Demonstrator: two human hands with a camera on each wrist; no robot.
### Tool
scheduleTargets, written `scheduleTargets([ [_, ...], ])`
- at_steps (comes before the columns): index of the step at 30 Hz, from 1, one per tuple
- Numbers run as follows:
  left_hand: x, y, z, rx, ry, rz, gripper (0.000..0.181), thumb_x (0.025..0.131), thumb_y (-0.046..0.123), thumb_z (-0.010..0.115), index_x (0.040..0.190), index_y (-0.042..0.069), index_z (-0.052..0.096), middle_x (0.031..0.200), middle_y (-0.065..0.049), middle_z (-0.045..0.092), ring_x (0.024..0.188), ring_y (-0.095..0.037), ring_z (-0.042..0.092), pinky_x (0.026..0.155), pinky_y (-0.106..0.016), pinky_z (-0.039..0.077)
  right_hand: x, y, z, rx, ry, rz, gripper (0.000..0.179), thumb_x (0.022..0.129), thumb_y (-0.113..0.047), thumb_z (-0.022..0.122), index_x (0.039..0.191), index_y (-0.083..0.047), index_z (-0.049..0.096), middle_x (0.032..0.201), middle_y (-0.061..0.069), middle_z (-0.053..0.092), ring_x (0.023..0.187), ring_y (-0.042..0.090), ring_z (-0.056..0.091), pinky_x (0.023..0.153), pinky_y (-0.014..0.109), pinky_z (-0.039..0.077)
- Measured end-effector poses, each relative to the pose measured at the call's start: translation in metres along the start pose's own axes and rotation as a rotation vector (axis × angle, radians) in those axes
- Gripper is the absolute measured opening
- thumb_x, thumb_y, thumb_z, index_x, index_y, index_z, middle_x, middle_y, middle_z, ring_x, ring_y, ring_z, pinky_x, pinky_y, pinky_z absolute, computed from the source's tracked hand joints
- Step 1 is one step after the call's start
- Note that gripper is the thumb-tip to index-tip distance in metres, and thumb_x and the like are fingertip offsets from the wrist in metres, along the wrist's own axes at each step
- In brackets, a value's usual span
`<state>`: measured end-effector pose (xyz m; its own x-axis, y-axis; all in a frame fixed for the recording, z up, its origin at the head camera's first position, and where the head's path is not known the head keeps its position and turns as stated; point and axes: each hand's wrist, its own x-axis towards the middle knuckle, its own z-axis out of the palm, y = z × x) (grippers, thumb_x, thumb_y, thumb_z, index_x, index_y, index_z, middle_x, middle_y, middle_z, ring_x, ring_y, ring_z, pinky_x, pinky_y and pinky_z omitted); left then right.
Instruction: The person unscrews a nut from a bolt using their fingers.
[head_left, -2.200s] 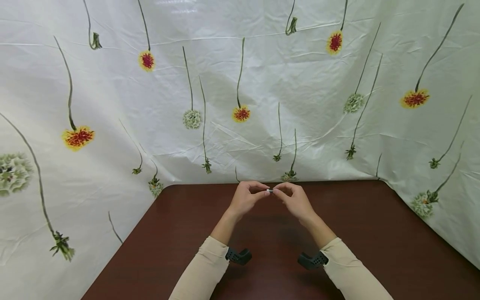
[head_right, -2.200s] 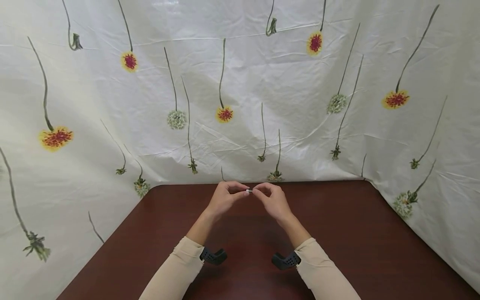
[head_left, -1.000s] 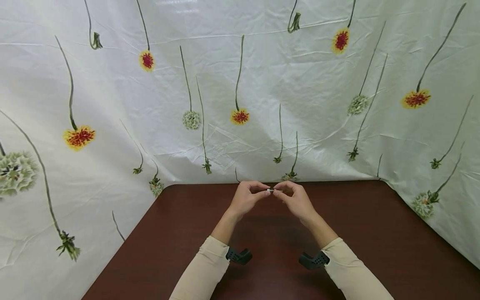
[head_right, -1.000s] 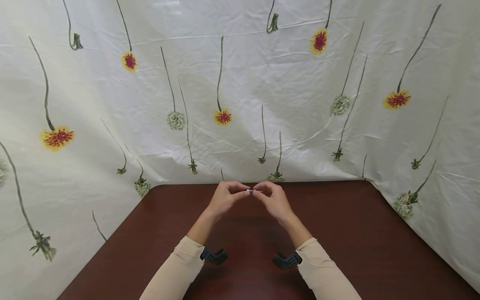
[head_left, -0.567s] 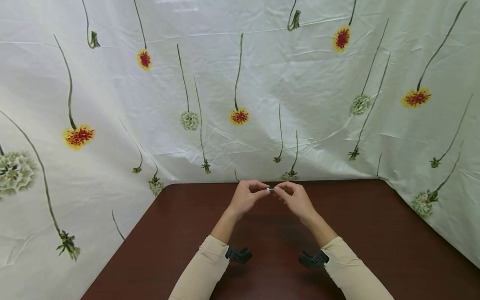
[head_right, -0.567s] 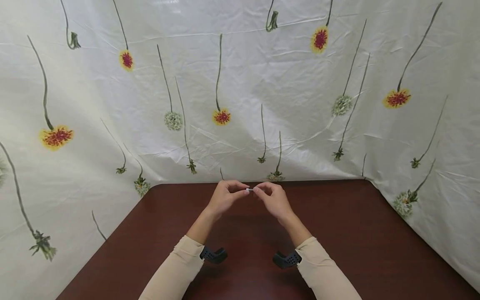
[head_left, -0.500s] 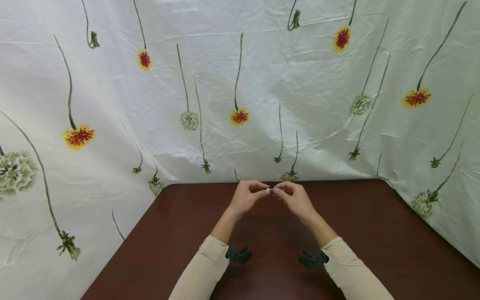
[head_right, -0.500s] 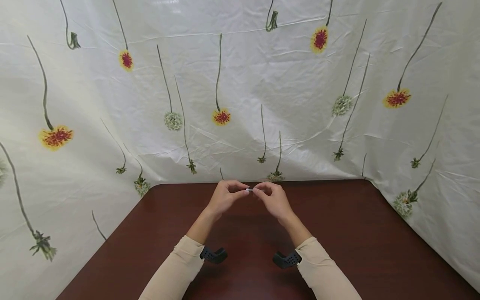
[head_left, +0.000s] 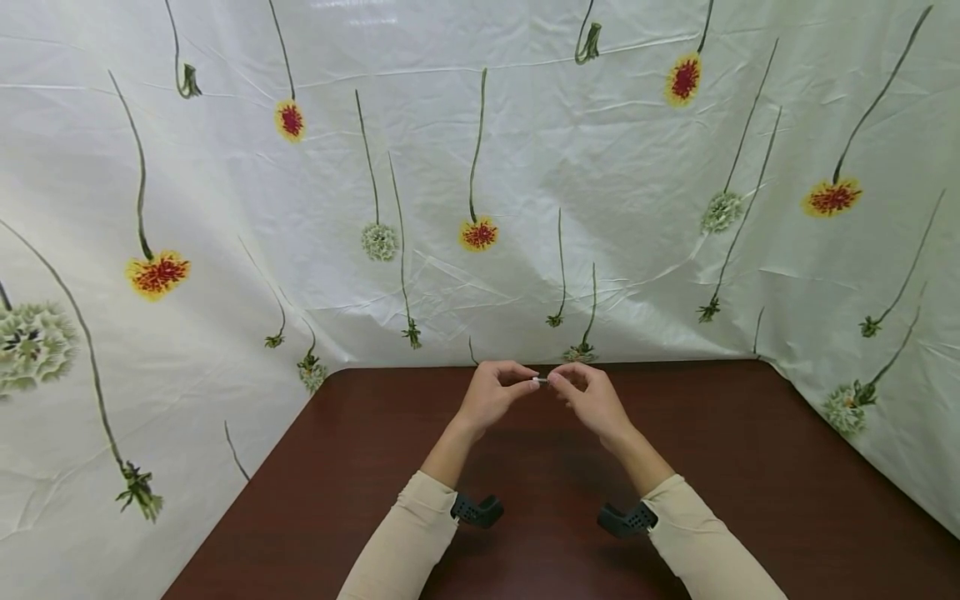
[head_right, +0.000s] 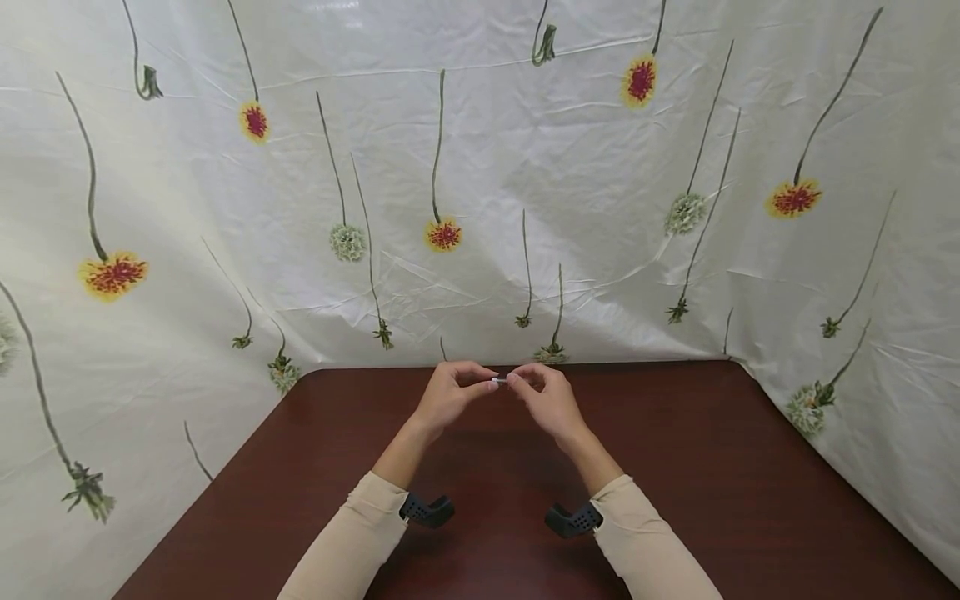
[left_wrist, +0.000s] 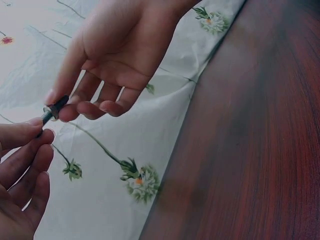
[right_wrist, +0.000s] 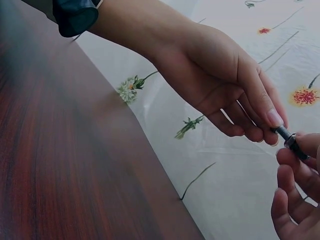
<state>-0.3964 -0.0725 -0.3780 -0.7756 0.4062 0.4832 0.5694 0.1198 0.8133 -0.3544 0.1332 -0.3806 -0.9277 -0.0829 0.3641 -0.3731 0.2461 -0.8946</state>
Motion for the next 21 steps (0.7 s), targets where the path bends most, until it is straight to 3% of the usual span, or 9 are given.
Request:
scheduleTargets([
  [6, 0.000, -0.001, 0.000, -0.007, 0.005, -0.006, 0.019, 0.095, 0.010, 0.077, 0.110, -0.001, 0.079, 0.104, -0.005, 0.076, 0.096, -0.021, 0.070, 0.081, -0.039, 0.055, 0.001, 0.000, -0.001, -0.007, 0.006, -0.045, 0.013, 0.100, -0.009, 0.071, 0.111, -0.001, 0.072, 0.103, 0.014, 0.071, 0.092, 0.032, 0.065, 0.077, 0.040, 0.053],
  [9, 0.000, -0.001, -0.001, -0.012, 0.006, -0.015, 0.018, 0.095, 0.010, 0.077, 0.109, 0.001, 0.079, 0.104, -0.004, 0.076, 0.097, -0.021, 0.070, 0.081, -0.038, 0.055, 0.001, 0.000, -0.001, -0.010, 0.011, -0.064, 0.017, 0.097, -0.006, 0.073, 0.113, -0.001, 0.070, 0.108, 0.013, 0.070, 0.091, 0.026, 0.064, 0.076, 0.038, 0.051],
  [15, 0.001, 0.000, -0.001, 0.000, 0.007, -0.009, 0.019, 0.095, 0.010, 0.077, 0.110, -0.001, 0.079, 0.103, -0.004, 0.076, 0.096, -0.020, 0.070, 0.081, -0.037, 0.054, 0.000, -0.001, 0.000, 0.000, 0.005, -0.021, 0.029, 0.101, -0.016, 0.071, 0.125, 0.000, 0.067, 0.111, 0.017, 0.069, 0.099, 0.039, 0.065, 0.081, 0.043, 0.054],
  [18, 0.001, 0.000, -0.001, 0.005, 0.005, -0.010, 0.020, 0.095, 0.011, 0.077, 0.110, -0.002, 0.079, 0.103, -0.004, 0.076, 0.096, -0.020, 0.070, 0.081, -0.038, 0.055, 0.000, -0.004, 0.001, -0.006, -0.004, 0.002, 0.028, 0.105, -0.019, 0.066, 0.122, 0.003, 0.069, 0.109, 0.020, 0.070, 0.102, 0.044, 0.064, 0.083, 0.042, 0.054],
  [21, 0.000, 0.001, 0.000, 0.002, 0.007, -0.012, 0.019, 0.095, 0.010, 0.077, 0.110, -0.001, 0.079, 0.103, -0.004, 0.076, 0.096, -0.020, 0.070, 0.081, -0.038, 0.055, -0.004, -0.012, 0.001, -0.018, -0.007, -0.021, 0.021, 0.104, -0.011, 0.065, 0.116, 0.006, 0.070, 0.106, 0.023, 0.070, 0.096, 0.041, 0.064, 0.078, 0.037, 0.053],
])
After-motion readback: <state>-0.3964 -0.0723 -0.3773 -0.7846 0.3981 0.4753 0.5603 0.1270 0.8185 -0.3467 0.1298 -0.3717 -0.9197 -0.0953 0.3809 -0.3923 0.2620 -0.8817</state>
